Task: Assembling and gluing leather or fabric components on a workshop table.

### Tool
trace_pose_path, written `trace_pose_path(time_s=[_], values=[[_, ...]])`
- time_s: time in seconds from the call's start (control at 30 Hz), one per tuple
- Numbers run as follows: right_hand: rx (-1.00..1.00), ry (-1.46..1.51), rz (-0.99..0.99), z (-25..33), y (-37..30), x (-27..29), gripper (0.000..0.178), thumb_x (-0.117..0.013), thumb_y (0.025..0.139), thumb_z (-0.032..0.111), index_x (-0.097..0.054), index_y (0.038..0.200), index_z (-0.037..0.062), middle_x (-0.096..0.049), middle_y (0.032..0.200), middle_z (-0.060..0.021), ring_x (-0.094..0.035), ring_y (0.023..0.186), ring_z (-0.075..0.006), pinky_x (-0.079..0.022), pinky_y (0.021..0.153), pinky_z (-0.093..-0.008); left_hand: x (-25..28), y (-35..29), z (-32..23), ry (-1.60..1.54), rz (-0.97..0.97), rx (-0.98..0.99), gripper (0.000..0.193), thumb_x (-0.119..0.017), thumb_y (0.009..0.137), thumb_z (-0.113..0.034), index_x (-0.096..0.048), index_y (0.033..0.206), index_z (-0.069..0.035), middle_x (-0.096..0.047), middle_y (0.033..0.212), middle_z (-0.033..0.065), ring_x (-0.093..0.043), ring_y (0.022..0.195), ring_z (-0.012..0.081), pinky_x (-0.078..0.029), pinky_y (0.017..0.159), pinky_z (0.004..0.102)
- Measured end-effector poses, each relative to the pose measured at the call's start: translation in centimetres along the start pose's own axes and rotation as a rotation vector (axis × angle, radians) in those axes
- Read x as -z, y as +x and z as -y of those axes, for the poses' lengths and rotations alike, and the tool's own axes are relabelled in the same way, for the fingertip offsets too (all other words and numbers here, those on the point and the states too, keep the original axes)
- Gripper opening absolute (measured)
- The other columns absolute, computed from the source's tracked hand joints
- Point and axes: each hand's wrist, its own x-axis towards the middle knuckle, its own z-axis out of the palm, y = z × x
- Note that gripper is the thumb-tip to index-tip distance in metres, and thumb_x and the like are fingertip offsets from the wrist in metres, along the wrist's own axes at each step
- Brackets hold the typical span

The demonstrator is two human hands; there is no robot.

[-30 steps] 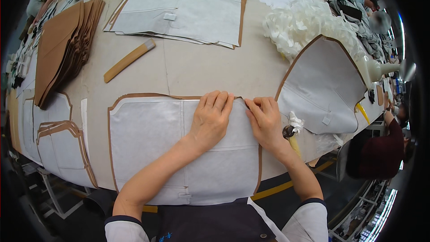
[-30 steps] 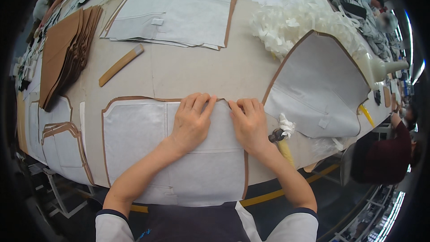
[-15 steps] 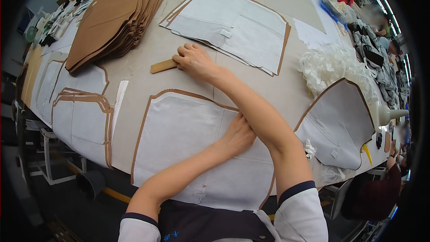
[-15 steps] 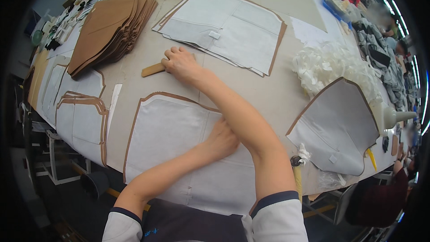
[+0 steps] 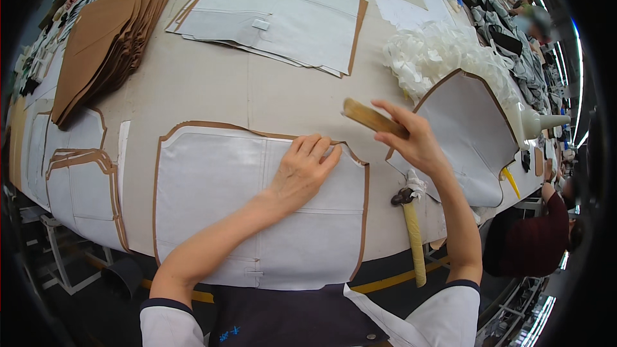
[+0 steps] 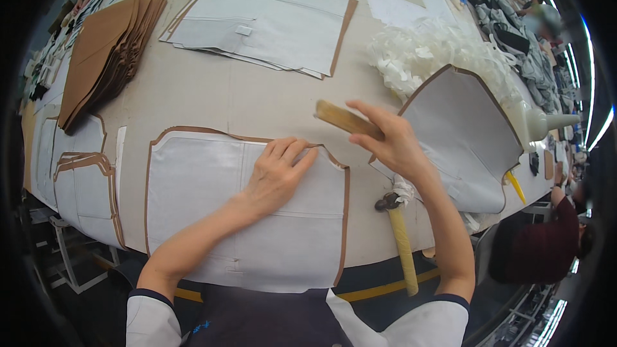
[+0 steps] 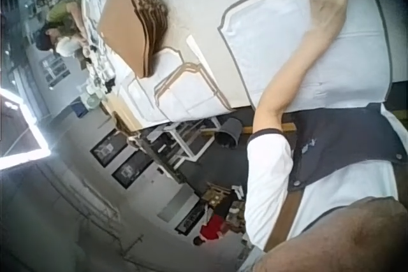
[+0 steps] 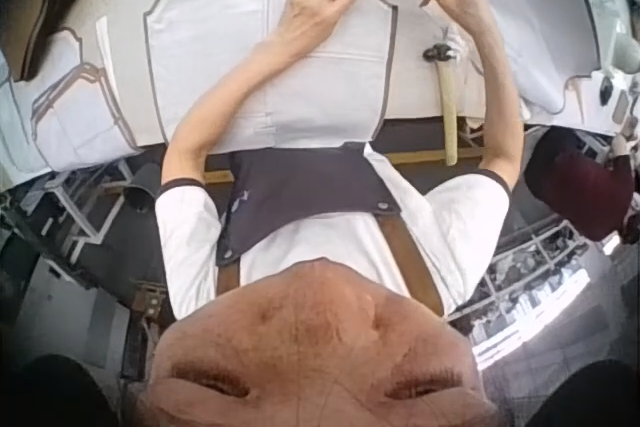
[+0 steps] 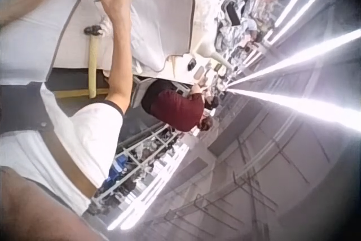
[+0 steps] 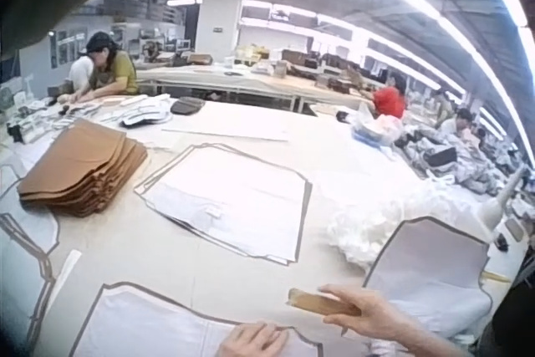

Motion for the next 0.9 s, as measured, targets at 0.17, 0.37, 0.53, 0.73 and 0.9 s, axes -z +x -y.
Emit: trace_pose_path(time_s=[0.17,0.37,0.53,0.73,0.9], values=[[0.176,-0.323,-0.02,-3.5,-5.6,-0.1,0.061,-0.076,0.093,0.006,-0.057,0.15,0.0136,-0.066,0.093,-0.009,-0.066,0.08,-0.024,-0.052,0.066,-0.0344,-0.3,-0.1,-0.4,0.023,0.035,-0.039,0.039,-0.066,0.08,-0.002,-0.073,0.119,-0.002,-0.064,0.124,0.0146,-0.06,0.118,0.0326,-0.05,0.1,0.0464],[0.262,-0.703,0.096,-2.8,-4.5,-0.8,0.057,-0.074,0.096,0.02,-0.059,0.151,0.0215,-0.057,0.091,-0.0055,-0.062,0.078,-0.0219,-0.053,0.064,-0.0347,-0.3,-0.2,-1.7,0.059,0.092,0.033,0.046,-0.066,0.08,-0.001,-0.073,0.125,-0.003,-0.058,0.134,0.015,-0.053,0.128,0.0336,-0.045,0.109,0.0486],[0.398,-0.596,0.168,-3.3,-2.5,-0.8,0.054,-0.075,0.093,0.027,-0.065,0.146,0.0225,-0.057,0.097,-0.0045,-0.06,0.087,-0.0224,-0.051,0.074,-0.0356,-0.2,0.1,-1.9,0.085,0.119,0.061,0.048,-0.066,0.079,-0.001,-0.073,0.127,-0.003,-0.057,0.135,0.0155,-0.052,0.129,0.0339,-0.044,0.11,0.0492],[0.578,-0.516,0.131,-4.3,-1.2,-0.8,0.043,-0.073,0.089,0.011,-0.071,0.131,0.0159,-0.062,0.111,-0.0073,-0.058,0.103,-0.025,-0.046,0.093,-0.0405,0.0,0.3,-2.1,0.089,0.152,0.08,0.05,-0.066,0.08,-0.001,-0.072,0.129,-0.004,-0.055,0.137,0.0159,-0.052,0.129,0.0346,-0.044,0.11,0.0494],[0.622,-0.495,0.139,-4.0,-0.5,-1.0,0.039,-0.07,0.083,0.003,-0.074,0.122,0.0095,-0.063,0.109,-0.0052,-0.057,0.102,-0.0231,-0.044,0.092,-0.038,-0.3,0.2,-2.1,0.114,0.167,0.075,0.049,-0.066,0.081,-0.001,-0.071,0.13,-0.004,-0.055,0.137,0.0168,-0.052,0.129,0.0354,-0.044,0.111,0.0499]])
